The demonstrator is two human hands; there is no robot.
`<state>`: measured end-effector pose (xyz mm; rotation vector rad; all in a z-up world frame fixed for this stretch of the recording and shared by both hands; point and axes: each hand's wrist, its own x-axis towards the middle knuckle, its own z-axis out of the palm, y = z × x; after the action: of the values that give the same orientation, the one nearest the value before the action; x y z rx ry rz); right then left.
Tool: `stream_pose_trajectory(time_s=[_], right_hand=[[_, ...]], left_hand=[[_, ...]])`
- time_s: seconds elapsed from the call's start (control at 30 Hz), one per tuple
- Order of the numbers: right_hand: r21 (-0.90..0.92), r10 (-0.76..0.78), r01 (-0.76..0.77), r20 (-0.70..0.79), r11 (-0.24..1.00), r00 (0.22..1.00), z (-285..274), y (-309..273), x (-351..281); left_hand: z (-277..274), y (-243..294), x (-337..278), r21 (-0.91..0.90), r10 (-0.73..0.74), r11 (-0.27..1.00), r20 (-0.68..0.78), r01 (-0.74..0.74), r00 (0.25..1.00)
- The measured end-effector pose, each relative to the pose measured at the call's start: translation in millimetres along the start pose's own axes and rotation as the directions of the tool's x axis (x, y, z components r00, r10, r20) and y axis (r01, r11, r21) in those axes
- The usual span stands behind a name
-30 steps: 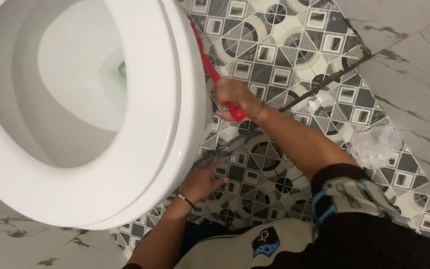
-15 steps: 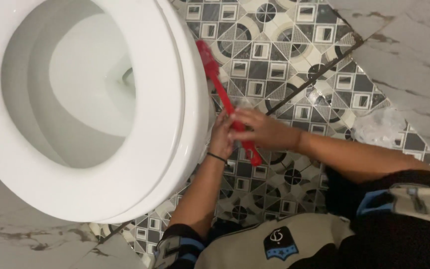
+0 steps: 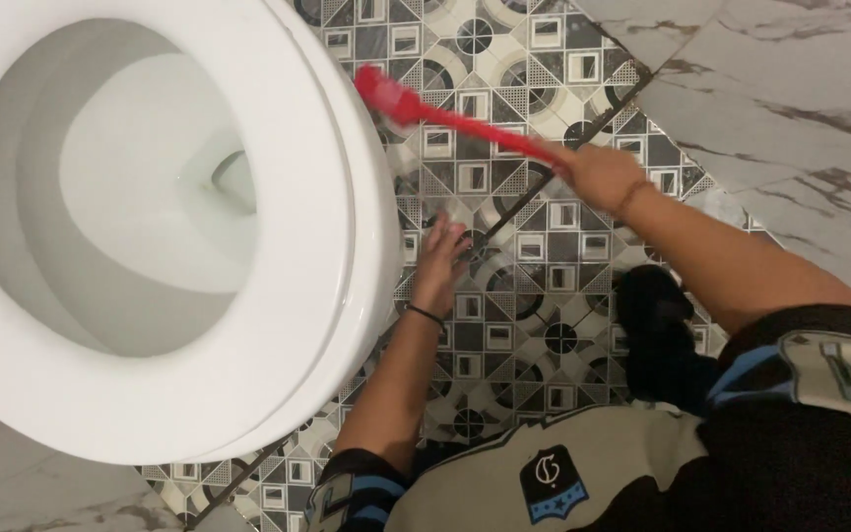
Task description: The person opens a green bottle of cleaning liquid and pours it into the toilet bowl. They then use a red toilet brush to scrub the floor tiles around the base of the toilet.
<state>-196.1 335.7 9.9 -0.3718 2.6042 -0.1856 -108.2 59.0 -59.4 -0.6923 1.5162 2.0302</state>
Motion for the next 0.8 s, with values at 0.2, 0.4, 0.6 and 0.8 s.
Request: stream_pose_trajectory(time_s=[0.2, 0.4, 0.6, 0.8], right_hand=[[0.165, 0.353, -0.335, -0.095, 0.928, 0.931, -26.2, 34.2, -16.3], [-0.182, -0.045, 0.090, 0.235, 0.979, 0.971, -16.2, 10.3, -77.9], [-0.059, 0.383, -0.379, 0.111, 0.924, 0.917, -41.7, 44.9, -80.0], [-0.136, 0.183, -0.144, 0.343, 0.980, 0.922, -29.2, 49.1, -112.2]], left_hand=[[-10.2, -10.2, -2.6, 0.024, 0.042, 0.999, 0.072, -0.044, 0.996], [-18.7, -9.5, -8.6, -0.059, 0.043, 0.997, 0.005, -0.043, 0.999], [-20.5, -0.8, -19.5, 0.022, 0.076, 0.997, 0.024, -0.076, 0.997], [-19.0, -9.1, -23.9, 0.017, 0.035, 0.999, 0.023, -0.036, 0.999]])
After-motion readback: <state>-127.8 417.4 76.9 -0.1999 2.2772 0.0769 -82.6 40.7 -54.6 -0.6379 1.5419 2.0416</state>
